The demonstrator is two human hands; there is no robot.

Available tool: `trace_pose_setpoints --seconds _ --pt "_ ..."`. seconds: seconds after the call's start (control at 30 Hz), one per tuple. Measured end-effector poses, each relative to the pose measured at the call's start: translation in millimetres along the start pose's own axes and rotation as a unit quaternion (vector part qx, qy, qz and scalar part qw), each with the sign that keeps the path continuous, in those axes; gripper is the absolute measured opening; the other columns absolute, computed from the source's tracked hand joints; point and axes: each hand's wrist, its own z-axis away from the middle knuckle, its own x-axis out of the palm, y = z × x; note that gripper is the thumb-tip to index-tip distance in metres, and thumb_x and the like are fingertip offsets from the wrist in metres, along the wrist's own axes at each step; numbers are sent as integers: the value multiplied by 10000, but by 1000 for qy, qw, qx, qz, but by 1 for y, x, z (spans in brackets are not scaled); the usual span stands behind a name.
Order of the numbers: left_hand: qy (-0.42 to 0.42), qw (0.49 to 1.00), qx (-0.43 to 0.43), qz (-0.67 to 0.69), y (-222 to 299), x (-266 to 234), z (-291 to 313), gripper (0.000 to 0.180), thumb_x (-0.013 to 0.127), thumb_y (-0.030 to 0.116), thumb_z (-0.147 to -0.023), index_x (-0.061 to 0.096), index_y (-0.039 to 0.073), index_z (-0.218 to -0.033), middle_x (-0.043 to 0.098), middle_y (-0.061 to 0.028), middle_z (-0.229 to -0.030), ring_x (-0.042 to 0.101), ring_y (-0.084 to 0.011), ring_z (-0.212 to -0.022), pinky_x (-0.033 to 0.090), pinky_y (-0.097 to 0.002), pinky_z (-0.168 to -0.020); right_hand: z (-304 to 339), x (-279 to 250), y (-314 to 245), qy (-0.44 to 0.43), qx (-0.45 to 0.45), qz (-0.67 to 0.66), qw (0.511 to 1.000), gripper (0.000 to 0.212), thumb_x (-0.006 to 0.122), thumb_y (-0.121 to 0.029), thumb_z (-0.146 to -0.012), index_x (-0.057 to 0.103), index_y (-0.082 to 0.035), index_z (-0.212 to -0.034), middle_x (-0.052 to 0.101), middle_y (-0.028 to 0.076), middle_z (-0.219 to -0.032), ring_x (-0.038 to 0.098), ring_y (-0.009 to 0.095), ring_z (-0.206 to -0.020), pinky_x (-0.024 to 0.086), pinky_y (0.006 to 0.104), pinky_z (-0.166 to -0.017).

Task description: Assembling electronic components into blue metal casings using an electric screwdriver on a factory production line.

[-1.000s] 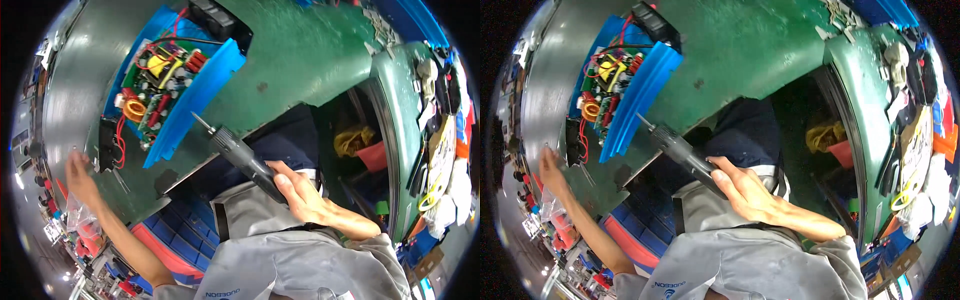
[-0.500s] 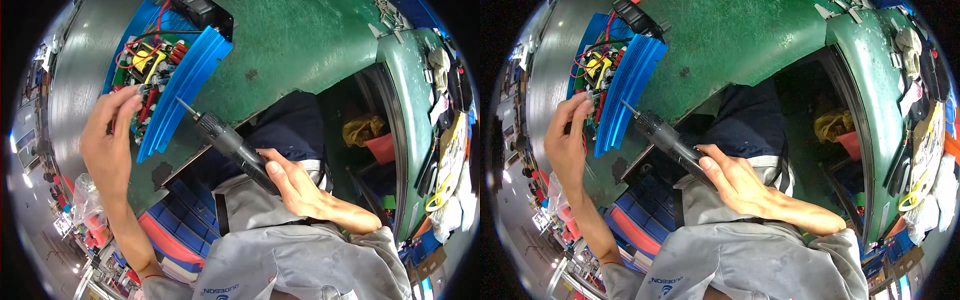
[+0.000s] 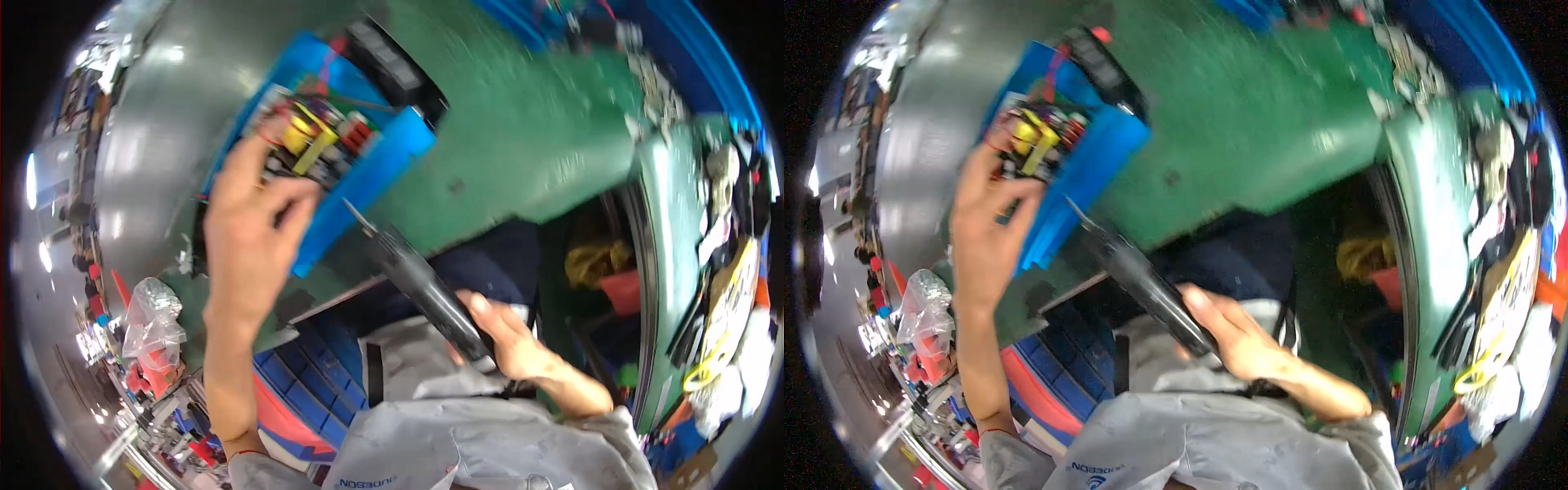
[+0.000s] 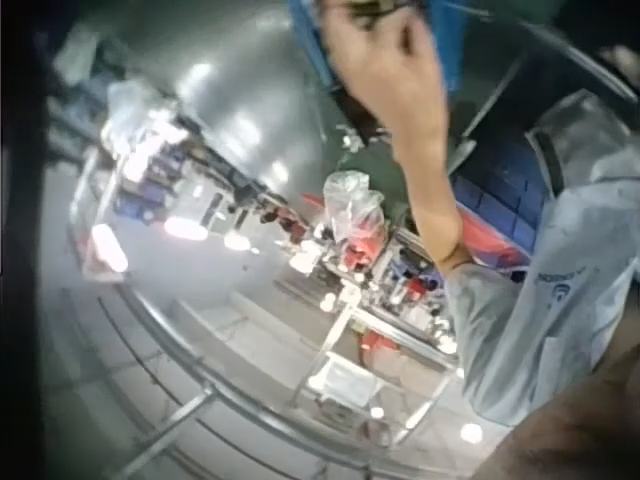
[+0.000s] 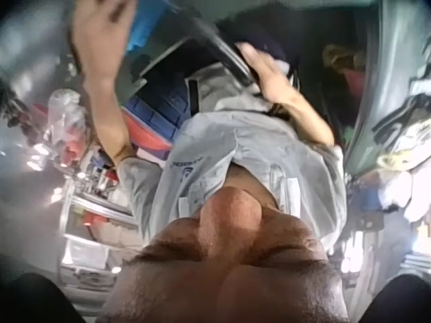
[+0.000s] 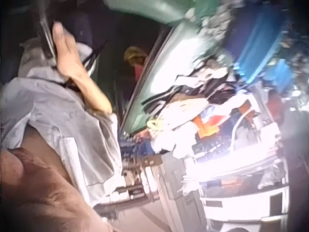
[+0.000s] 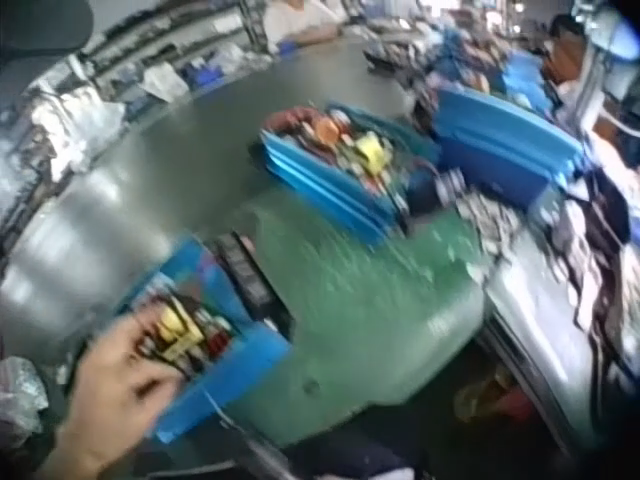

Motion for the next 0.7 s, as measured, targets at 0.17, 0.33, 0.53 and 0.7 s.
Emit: trace_pose_setpoints --seconds 0.17,0.33,0.53,0.7 --pt "-44 999 -5 -1 5 -4 2 114 748 23 -752 699 17 -856 518 -154 -1439 495 -348 -1322 434 -451 -1038 1 2 -4 3 68 -60 996 768 202 -615 -1039 523 -1 -1371 645 63 -728 543 104 -579 423 244 -552" --pt "-61 997 -13 37 2 -10 2 68 680 38 -811 685 -9 -861 484 -138 -1483 452 -323 -1370 415 -454 -1054 1 -3 -13 -57 99 -131 985 879 272 -697 -991 498 65 -1367 610 128 -699 545 156 -550 445 277 -528" --pt "-104 991 -34 80 1 -14 5 121 637 68 -866 678 -38 -909 393 -161 -1559 386 -328 -1431 355 -473 -1137 0 -1 -15 -22 108 -115 987 952 288 -762 -954 521 81 -1332 604 119 -679 533 160 -538 428 281 -530" --pt "-136 987 -33 82 14 -16 10 370 628 -31 -769 643 -79 -1135 358 -226 -1558 338 -399 -1450 327 -503 -1175 3 1 -23 -7 106 -86 991 957 274 -769 -951 534 77 -1316 617 114 -688 542 151 -548 421 273 -535"
